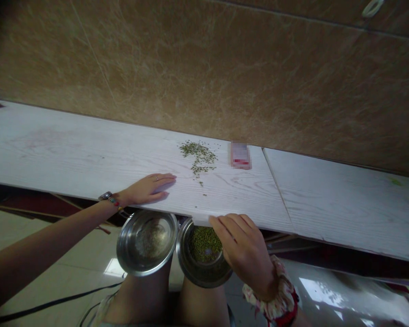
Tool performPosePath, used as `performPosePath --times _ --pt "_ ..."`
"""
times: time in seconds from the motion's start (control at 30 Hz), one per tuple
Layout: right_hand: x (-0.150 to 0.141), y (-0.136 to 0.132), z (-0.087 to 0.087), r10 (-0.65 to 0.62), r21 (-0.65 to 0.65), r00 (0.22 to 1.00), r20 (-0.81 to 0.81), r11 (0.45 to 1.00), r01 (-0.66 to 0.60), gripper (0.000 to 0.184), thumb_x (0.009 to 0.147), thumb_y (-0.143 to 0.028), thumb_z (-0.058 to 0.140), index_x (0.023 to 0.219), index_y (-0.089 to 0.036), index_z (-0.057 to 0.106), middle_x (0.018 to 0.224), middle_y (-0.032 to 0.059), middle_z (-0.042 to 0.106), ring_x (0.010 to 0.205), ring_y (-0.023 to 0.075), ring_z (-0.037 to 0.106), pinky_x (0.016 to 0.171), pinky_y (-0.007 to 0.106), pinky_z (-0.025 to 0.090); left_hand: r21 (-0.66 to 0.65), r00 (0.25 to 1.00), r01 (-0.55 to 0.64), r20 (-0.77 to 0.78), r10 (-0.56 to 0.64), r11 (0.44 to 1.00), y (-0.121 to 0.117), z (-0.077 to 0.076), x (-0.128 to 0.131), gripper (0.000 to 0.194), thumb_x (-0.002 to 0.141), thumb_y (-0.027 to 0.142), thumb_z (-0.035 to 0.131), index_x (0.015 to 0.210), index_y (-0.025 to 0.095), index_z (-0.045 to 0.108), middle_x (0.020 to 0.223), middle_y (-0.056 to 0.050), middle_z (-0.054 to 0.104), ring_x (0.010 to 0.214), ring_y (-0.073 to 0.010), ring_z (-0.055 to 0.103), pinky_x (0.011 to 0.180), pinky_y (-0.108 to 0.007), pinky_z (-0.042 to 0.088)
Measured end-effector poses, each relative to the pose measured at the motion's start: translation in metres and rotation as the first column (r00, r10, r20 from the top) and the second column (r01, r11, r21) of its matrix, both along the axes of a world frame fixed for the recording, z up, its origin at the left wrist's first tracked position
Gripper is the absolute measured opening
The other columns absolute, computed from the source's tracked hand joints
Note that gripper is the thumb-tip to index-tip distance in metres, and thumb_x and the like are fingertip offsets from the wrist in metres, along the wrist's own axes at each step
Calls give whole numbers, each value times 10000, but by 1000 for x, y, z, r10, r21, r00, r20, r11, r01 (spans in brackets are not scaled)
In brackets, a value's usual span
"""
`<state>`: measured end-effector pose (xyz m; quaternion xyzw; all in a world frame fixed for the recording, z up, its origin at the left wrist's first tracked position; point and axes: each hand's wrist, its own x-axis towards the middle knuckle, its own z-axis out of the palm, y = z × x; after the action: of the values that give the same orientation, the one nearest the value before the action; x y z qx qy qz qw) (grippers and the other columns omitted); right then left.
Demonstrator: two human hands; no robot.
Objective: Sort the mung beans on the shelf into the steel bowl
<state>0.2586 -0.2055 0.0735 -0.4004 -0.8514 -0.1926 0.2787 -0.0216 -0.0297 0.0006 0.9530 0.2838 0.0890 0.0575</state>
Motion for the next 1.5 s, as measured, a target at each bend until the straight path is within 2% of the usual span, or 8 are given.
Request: performPosePath --times 0.2,0.33,0.6,0.73,0.9,1.1,1.37,1.5 --pt "2 18 -3 -23 55 1000 -17 998 24 259 825 -10 447 996 -121 605 814 61 679 786 156 583 702 294 464 -10 1000 -9 7 9 1000 0 1 -1 458 906 411 383 1285 156 425 1383 -112 444 1251 -232 423 1025 -375 339" --pt "-4 26 -8 -15 38 1000 21 999 14 276 837 -23 422 997 -139 615 818 53 680 771 152 581 679 296 451 -15 1000 -21 21 21 1000 -1 1 -1 439 905 399 396 1284 181 427 1379 -88 454 1249 -218 427 1021 -364 346" --pt "-2 14 -2 33 -38 998 45 999 -32 251 849 -54 415 940 -132 636 790 52 677 734 151 582 662 285 454 -28 999 -27 42 28 999 0 -1 -2 429 903 387 394 1271 172 444 1379 -94 455 1247 -221 432 1017 -364 352" --pt "5 8 4 49 -32 997 52 998 -47 270 834 -37 406 956 -134 627 800 54 681 741 158 595 665 296 473 -30 998 -32 47 33 999 -1 -1 -1 417 900 391 399 1264 193 450 1374 -76 463 1235 -215 446 1016 -357 355" --pt "15 18 -1 -41 46 999 12 998 41 287 789 12 472 1010 -119 601 843 76 683 801 171 596 732 306 470 -47 999 -34 40 36 998 -1 0 -1 426 894 373 400 1257 157 458 1371 -104 464 1239 -234 445 1015 -367 358" --pt "17 38 -14 -217 126 975 47 970 210 252 825 -25 460 993 -135 613 832 66 689 756 166 593 702 300 440 -42 998 -44 35 45 998 -1 0 -2 425 896 380 400 1257 164 455 1367 -95 469 1231 -219 454 1025 -363 358" --pt "15 32 -15 -161 64 983 84 986 156 284 823 -21 426 1010 -131 610 845 71 684 788 174 582 724 311 429 -44 998 -45 49 47 998 -2 2 0 408 893 365 396 1241 164 470 1355 -96 483 1234 -210 451 1023 -362 361" --pt "17 34 -16 -189 60 977 104 981 183 287 827 -27 423 1007 -144 613 838 65 683 770 169 581 711 310 421 -46 998 -43 54 45 998 -2 1 0 401 895 362 399 1247 183 468 1356 -80 485 1235 -201 450 1019 -356 362"
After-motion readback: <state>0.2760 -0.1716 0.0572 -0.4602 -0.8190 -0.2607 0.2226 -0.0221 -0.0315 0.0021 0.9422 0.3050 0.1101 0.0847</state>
